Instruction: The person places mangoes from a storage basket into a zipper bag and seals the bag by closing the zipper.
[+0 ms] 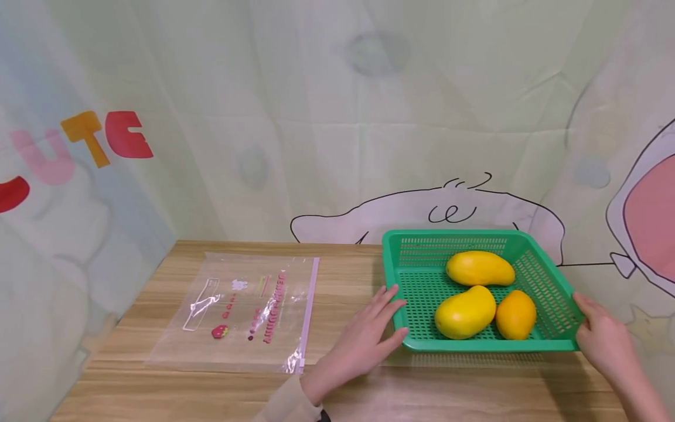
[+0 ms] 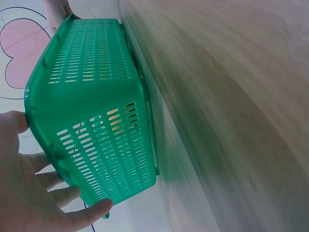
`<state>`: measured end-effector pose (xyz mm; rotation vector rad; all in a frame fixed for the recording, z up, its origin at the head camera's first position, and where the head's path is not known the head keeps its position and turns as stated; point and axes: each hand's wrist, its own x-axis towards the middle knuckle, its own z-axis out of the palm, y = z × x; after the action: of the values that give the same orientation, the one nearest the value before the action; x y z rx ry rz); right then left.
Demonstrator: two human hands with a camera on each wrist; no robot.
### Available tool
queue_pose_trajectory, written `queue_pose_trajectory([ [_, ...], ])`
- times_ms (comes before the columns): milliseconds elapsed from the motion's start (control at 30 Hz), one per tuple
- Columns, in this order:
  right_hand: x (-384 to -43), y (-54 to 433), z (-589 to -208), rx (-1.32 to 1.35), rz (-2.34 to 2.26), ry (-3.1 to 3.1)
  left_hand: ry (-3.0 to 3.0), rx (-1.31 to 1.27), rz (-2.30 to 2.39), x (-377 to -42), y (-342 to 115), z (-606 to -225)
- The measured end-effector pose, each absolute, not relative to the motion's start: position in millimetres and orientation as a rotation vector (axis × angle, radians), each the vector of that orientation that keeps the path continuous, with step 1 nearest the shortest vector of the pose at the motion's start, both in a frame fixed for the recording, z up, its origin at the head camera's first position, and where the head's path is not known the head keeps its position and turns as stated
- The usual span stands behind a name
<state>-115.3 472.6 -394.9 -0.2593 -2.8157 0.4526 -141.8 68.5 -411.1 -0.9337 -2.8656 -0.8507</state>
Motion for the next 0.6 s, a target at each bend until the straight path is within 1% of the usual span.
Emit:
queue_pose_trajectory([
  [233, -113.6, 469.4, -393.9, -0.307, 0.432, -2.843, -2.883, -0.919, -0.829, -139.8, 65.2, -410.5],
  [600, -110.0, 464.5, -390.5, -0.22, 0.419, -2.816, -2.872, -0.921, -0.806, -138.0, 60.4, -410.8],
])
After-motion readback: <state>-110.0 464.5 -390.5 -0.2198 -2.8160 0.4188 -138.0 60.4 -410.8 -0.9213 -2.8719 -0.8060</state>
